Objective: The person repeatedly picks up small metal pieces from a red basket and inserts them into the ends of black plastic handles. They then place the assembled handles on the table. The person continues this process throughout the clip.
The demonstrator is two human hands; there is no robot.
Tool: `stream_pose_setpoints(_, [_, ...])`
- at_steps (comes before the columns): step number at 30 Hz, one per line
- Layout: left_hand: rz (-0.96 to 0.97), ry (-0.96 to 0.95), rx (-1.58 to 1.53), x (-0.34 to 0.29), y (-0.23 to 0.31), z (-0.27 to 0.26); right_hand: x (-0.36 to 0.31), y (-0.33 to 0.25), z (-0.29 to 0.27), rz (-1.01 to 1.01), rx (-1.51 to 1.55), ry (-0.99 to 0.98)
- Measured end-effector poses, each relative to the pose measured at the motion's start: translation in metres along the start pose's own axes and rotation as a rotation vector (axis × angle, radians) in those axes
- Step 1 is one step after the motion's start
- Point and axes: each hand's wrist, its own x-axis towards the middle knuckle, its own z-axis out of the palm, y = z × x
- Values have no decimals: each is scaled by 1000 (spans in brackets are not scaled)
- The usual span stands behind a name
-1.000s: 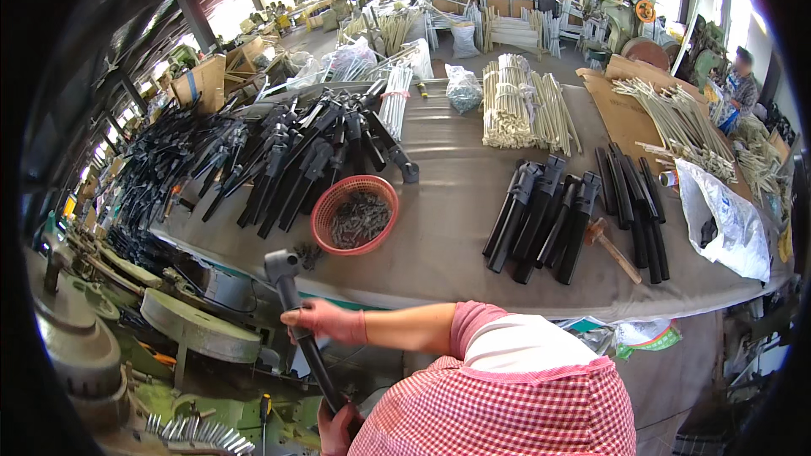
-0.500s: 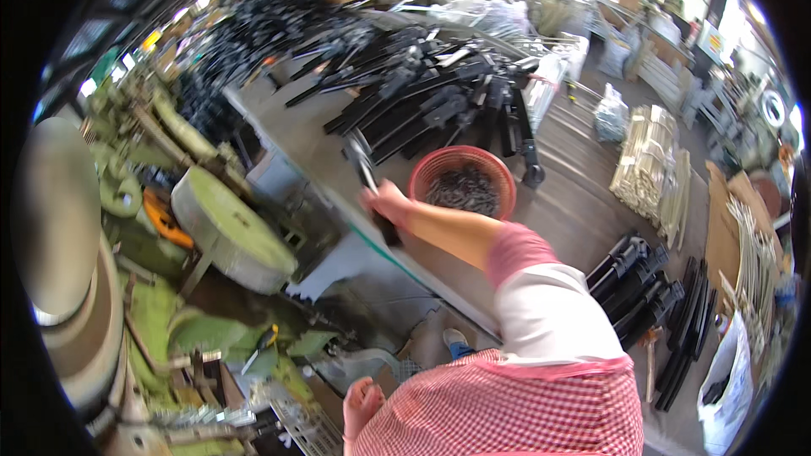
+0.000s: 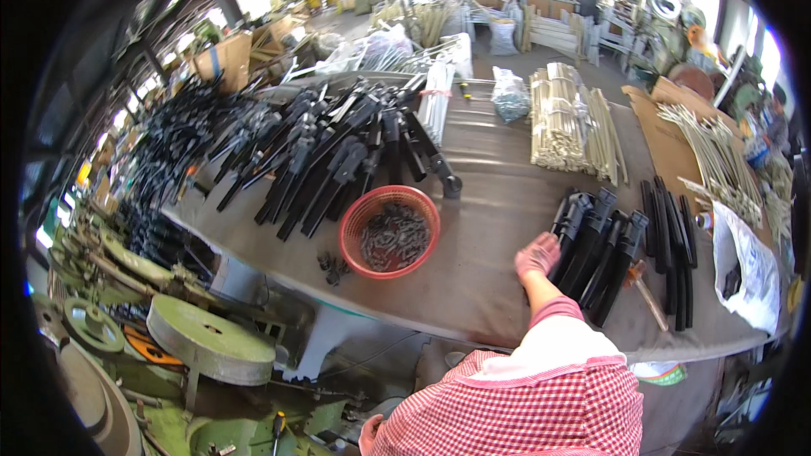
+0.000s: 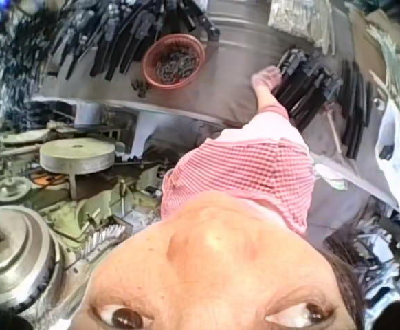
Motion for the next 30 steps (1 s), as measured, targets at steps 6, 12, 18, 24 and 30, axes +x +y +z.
stream_pose_setpoints(6, [63,-132,125,23,24,9,-9,48,51,187,113,4])
stream_pose_setpoints(12, [123,-204,176,38,45,12,31,53,46,562,644,-103])
stream_pose_setpoints(18, [156,-281,-31,46,106,31,-16,32,13,-17,1641,-184])
stream_pose_setpoints(24, [505,-230,-567,133,186,50,-170,-94,-70,-444,1864,-1492])
stream_pose_setpoints(30, [81,-310,-1185,173,177,-15,-277,-149,-56,-487,1399,-2293])
